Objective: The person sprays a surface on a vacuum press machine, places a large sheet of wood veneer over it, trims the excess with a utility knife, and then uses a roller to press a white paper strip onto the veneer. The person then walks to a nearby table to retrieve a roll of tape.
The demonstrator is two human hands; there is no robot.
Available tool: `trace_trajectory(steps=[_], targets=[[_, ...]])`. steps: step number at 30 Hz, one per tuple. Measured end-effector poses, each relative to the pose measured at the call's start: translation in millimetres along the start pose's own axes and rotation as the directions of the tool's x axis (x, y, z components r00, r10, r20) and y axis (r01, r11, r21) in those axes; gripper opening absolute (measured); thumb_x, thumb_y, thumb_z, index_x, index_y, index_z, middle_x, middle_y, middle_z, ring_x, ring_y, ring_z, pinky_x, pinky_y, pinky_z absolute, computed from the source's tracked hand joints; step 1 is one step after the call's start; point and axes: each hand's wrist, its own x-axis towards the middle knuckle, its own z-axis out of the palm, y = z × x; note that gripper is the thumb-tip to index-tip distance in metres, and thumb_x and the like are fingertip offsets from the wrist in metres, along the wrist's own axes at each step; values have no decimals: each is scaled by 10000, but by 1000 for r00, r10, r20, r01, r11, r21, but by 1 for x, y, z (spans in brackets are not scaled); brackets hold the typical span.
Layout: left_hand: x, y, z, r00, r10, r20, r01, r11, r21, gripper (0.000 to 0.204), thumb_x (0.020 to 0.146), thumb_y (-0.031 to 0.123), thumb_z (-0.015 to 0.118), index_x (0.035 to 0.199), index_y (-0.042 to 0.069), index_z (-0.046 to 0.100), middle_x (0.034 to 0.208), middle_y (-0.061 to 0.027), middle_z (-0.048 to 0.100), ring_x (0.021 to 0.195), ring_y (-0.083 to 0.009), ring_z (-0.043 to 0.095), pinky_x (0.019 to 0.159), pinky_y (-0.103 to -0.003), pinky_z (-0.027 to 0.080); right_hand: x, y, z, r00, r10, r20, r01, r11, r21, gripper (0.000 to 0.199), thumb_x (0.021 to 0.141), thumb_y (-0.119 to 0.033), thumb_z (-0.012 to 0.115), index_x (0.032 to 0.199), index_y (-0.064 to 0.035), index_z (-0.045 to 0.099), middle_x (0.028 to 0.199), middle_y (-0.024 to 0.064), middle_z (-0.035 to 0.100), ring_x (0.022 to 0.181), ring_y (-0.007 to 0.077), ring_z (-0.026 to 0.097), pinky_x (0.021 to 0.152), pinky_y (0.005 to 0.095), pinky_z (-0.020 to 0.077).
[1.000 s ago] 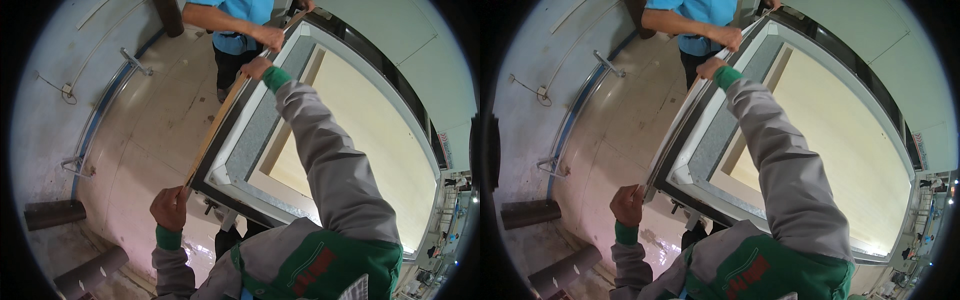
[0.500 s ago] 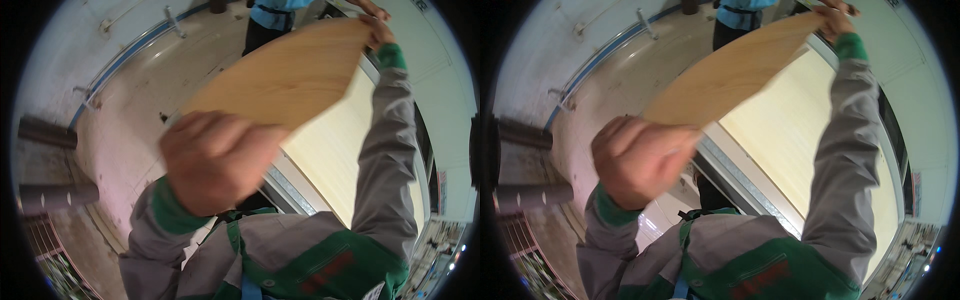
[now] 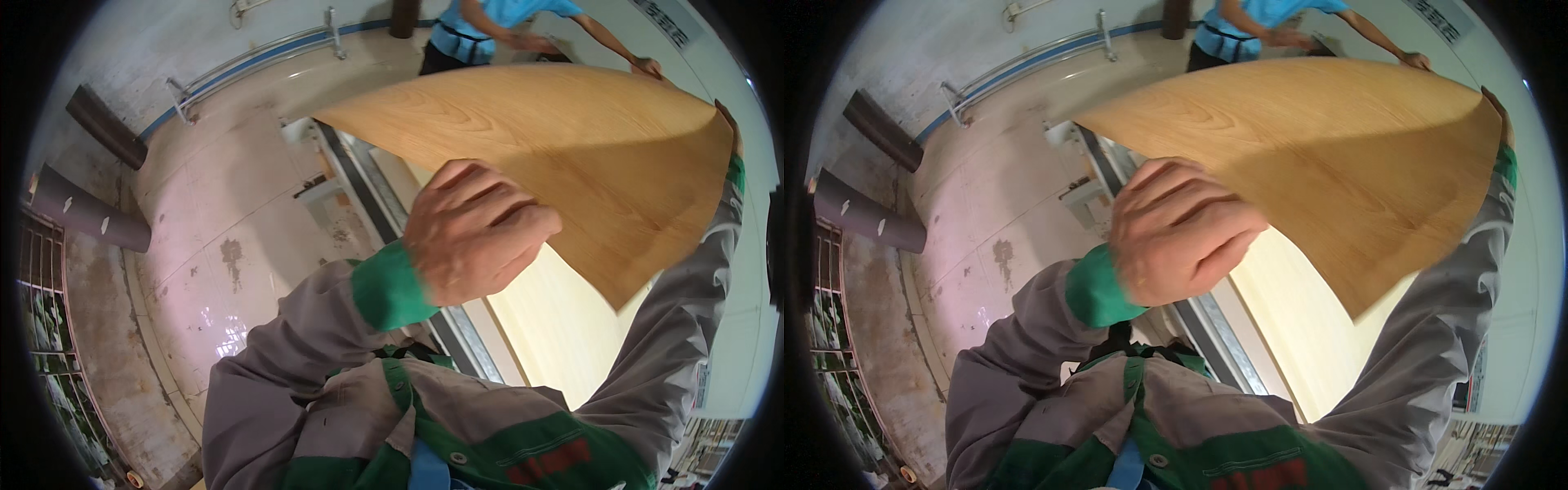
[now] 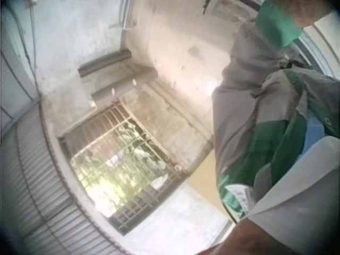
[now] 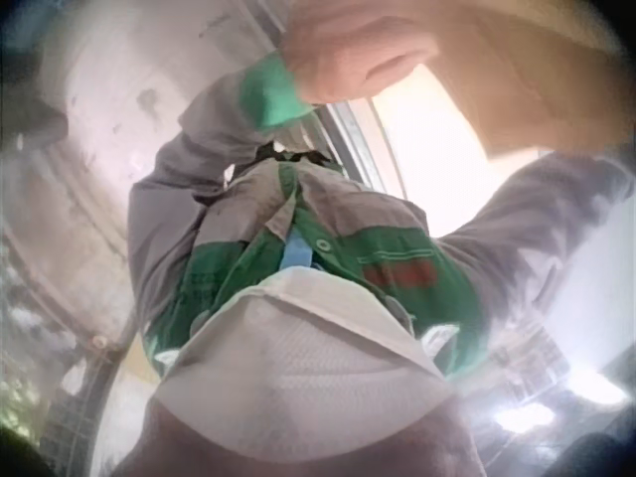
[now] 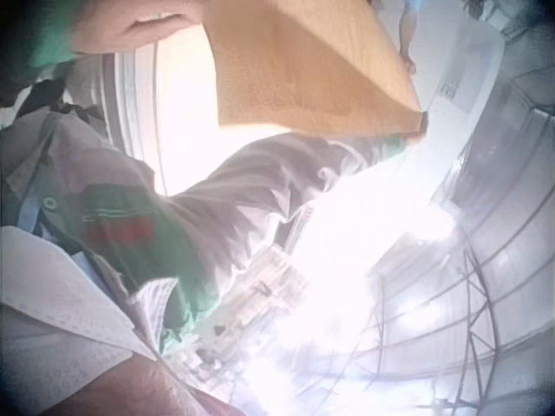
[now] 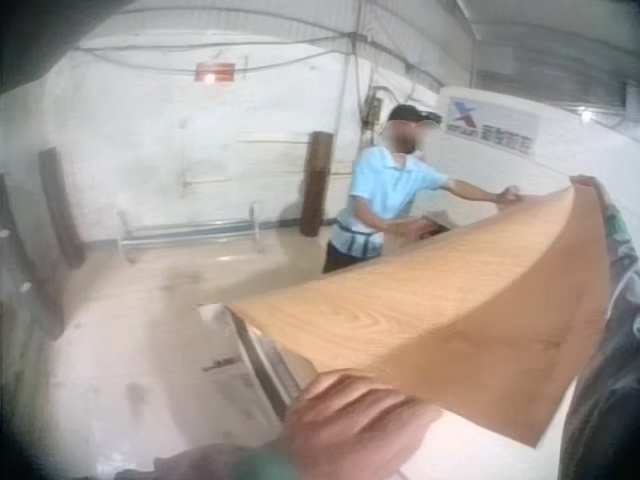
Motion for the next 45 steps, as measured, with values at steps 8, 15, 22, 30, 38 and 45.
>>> trace_trajectory(steps=[8,15,22,30,38,45], targets=[[-73,165,66,965,-155,211,180,978,-106,258,802,79,785,1045,121,710,880,-13,727,802,-248,679,867,-410,526,-142,78,-233,991,43,-127,-53,996,-78,298,996,-348,661,1015,-52,687,960,39,659,772,136,614,665,314,511],[-196,246,16,809,-450,378,431,891,140,277,855,150,779,1120,114,706,853,-45,731,781,-262,712,749,-379,568,-352,169,-438,940,156,-303,-194,976,-101,295,994,-346,662,982,-52,683,922,30,641,752,129,599,649,313,498],[-461,264,-159,141,-980,142,882,189,431,441,920,267,769,1258,11,648,938,-122,742,873,-208,703,832,-332,561,-564,230,-602,862,230,-452,-316,940,-125,296,993,-345,662,950,-52,678,884,22,624,733,122,584,633,313,484],[-637,647,-312,-426,-879,216,-92,280,956,476,1012,369,569,1419,123,566,1111,-116,715,956,-280,707,892,-464,557,-760,252,-787,763,245,-599,-379,919,-107,301,992,-343,663,912,-53,673,841,13,603,710,114,567,614,312,468],[-736,1000,-104,-825,-564,35,540,-769,344,414,964,381,670,1280,120,613,1012,-90,708,838,-256,695,719,-428,526,-900,286,-973,740,225,-634,-391,910,-134,311,991,-341,664,875,-53,668,798,4,583,687,106,550,596,311,453],[-737,1117,-116,-777,-629,-21,572,-720,392,377,922,391,758,1159,118,654,926,-67,702,735,-235,685,567,-396,499,-964,313,-1104,788,198,-583,-358,917,-173,323,990,-339,665,842,-53,664,761,-5,566,667,99,535,580,310,439]])
